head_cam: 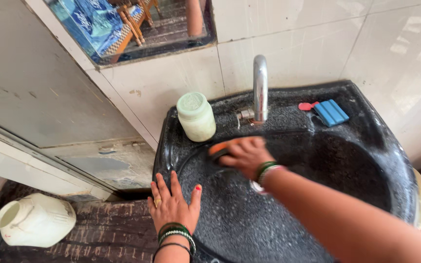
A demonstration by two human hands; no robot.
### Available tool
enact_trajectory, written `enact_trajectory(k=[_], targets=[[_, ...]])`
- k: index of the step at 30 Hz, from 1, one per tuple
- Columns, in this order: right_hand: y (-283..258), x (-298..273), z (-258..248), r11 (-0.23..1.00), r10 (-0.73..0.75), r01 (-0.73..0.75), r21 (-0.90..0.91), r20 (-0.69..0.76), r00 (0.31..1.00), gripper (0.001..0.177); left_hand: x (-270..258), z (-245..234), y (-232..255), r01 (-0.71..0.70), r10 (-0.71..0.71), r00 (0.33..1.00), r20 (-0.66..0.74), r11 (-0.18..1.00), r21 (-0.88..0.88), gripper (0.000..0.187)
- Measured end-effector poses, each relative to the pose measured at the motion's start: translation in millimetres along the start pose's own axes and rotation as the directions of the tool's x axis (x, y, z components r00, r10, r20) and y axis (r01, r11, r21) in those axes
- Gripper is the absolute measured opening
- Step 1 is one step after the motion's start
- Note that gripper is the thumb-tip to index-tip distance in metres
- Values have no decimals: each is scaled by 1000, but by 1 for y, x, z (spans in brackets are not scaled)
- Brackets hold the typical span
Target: The person scrubs a black granite sink using a brush and a blue sponge, rinsing the tools under running water. They clean the basin, faucet, and surrounding tiled wall, then place the sponge into a nearby bucket.
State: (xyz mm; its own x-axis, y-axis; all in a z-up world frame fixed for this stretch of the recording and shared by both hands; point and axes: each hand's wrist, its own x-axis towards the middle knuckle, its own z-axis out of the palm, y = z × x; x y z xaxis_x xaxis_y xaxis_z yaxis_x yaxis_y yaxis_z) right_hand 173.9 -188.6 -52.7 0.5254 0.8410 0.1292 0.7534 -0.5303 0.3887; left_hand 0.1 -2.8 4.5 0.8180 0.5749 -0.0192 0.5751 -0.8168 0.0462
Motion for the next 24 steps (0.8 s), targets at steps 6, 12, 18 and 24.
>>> enact_trajectory(k=[6, 12, 18, 24], targets=[[-5, -3, 3, 998, -35, 36, -44, 34, 999, 59, 0, 0, -1, -4, 4, 1000, -4, 1000, 2, 86], [55, -101, 3, 959, 283, -275, -67, 239, 929, 53, -2, -3, -4, 4, -4, 1000, 0, 1000, 11, 86], [32, -49, -10, 933, 330, -327, 153, 7, 944, 41, 0, -5, 1, 15, -15, 999, 35, 1000, 3, 88], [6, -22, -36, 903, 353, -325, 279, -55, 934, 50, 0, 0, 2, 10, -10, 1000, 13, 1000, 22, 87]])
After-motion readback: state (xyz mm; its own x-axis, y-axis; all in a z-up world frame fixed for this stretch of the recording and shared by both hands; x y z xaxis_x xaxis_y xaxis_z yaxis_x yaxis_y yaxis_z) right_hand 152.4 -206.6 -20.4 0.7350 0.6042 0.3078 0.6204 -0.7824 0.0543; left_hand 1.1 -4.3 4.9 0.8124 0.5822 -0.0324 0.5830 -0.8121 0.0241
